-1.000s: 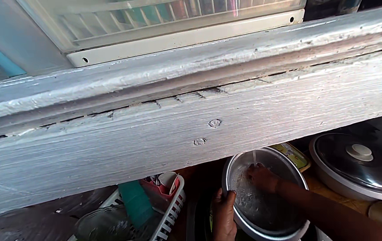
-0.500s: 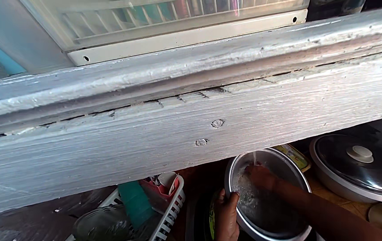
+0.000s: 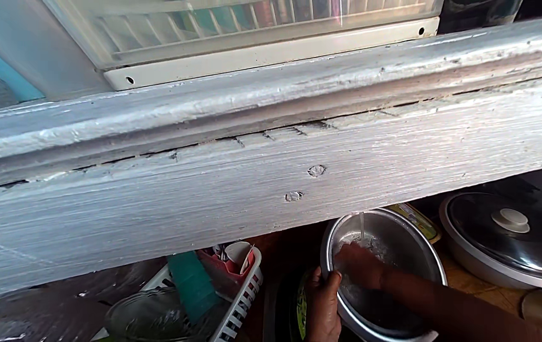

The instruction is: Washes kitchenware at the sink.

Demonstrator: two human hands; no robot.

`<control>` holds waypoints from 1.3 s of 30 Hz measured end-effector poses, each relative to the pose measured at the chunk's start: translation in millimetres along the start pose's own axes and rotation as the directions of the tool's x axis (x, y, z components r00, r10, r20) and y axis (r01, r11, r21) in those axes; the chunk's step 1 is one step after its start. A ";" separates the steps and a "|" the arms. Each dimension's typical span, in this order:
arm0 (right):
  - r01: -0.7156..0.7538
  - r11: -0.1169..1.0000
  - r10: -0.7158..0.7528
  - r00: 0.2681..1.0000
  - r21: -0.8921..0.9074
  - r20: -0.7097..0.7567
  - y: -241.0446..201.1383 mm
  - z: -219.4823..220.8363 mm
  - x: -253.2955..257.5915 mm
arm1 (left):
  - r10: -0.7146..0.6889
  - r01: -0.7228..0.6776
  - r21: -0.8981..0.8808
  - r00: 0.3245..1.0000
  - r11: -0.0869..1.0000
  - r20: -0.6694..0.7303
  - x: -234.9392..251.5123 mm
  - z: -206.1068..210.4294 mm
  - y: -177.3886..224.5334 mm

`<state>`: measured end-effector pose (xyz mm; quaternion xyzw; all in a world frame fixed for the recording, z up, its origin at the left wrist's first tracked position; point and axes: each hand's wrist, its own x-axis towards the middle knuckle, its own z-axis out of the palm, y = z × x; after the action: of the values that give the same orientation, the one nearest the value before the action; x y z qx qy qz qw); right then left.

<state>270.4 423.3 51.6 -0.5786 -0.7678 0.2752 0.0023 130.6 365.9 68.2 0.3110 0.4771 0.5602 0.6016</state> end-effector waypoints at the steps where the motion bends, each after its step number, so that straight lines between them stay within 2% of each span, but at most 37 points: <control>1: -0.087 0.996 0.087 0.996 0.002 -0.028 6.3 -9.9 4.9 | 0.003 -0.003 0.004 1.000 1.000 0.006 -0.9 -1.4 0.7; 2: -0.166 0.986 0.167 0.986 0.011 -0.025 10.0 -20.6 7.2 | -0.001 0.001 0.007 1.000 1.000 0.004 -1.6 -1.6 2.4; 3: -0.186 0.982 0.186 0.982 0.024 -0.023 10.3 -23.3 7.5 | -0.007 0.007 0.005 1.000 1.000 -0.002 -2.6 -1.8 3.7; 6: 0.013 0.999 -0.013 1.000 0.053 -0.003 -5.2 -3.3 -1.1 | -0.006 0.006 -0.010 1.000 1.000 -0.013 -2.2 -0.1 5.6; 7: 0.035 0.998 -0.035 0.999 0.050 0.007 -5.8 0.8 0.6 | -0.006 0.006 -0.014 1.000 1.000 -0.012 -2.1 -0.5 4.9; 11: -0.191 0.979 0.195 0.979 0.073 -0.057 11.3 -18.7 12.5 | -0.007 0.007 -0.007 1.000 1.000 -0.001 -4.5 -4.1 4.5; 15: 0.036 0.998 -0.037 0.999 0.053 0.016 -9.7 5.8 1.1 | 0.003 -0.003 -0.002 1.000 1.000 -0.011 -1.8 -2.4 1.9; 16: 0.027 0.998 -0.027 1.000 0.052 0.004 -7.4 4.9 3.5 | 0.005 -0.005 0.005 1.000 1.000 -0.010 -2.0 -3.5 1.2; 19: -0.138 0.989 0.139 0.990 0.052 -0.028 9.6 -16.1 10.7 | -0.005 0.005 0.008 1.000 1.000 -0.015 -4.3 -5.5 4.9; 23: 0.066 0.998 -0.065 0.997 -0.007 0.051 -11.7 5.4 -10.6 | -0.027 0.027 -0.001 0.999 1.000 -0.035 -2.5 -4.0 6.9; 24: 0.077 0.997 -0.077 0.996 -0.002 0.049 -9.0 6.6 -9.6 | -0.022 0.022 0.004 0.999 1.000 -0.036 -2.6 -5.3 5.2; 26: -0.005 1.000 0.005 1.000 0.010 -0.014 7.4 -6.6 0.4 | -0.004 0.005 0.012 1.000 1.000 -0.028 -2.5 -6.9 5.7; 28: -0.079 0.997 0.080 0.997 0.009 -0.008 13.8 -14.0 2.8 | -0.015 0.015 0.009 0.999 1.000 -0.034 -3.7 -7.1 6.9; 32: 0.070 0.997 -0.070 0.996 0.015 0.050 -6.5 6.0 -7.2 | -0.004 0.004 0.004 1.000 1.000 -0.030 -1.3 -7.9 3.2; 35: -0.053 0.999 0.053 0.999 0.005 0.002 3.7 -8.6 7.5 | 0.011 -0.011 0.012 1.000 1.000 -0.026 -3.7 -8.3 3.5; 36: -0.049 0.999 0.049 0.999 0.008 -0.001 1.5 -9.0 7.7 | 0.011 -0.011 0.016 0.999 1.000 -0.030 -4.0 -9.3 4.3; 39: 0.135 0.991 -0.135 0.991 -0.014 -0.005 -12.5 5.4 2.8 | 0.024 -0.023 0.014 0.999 1.000 -0.035 -1.2 -10.2 4.9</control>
<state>256.7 421.3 51.4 -0.5260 -0.8070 0.2676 0.0194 119.4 364.0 69.3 0.3105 0.4877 0.5694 0.5843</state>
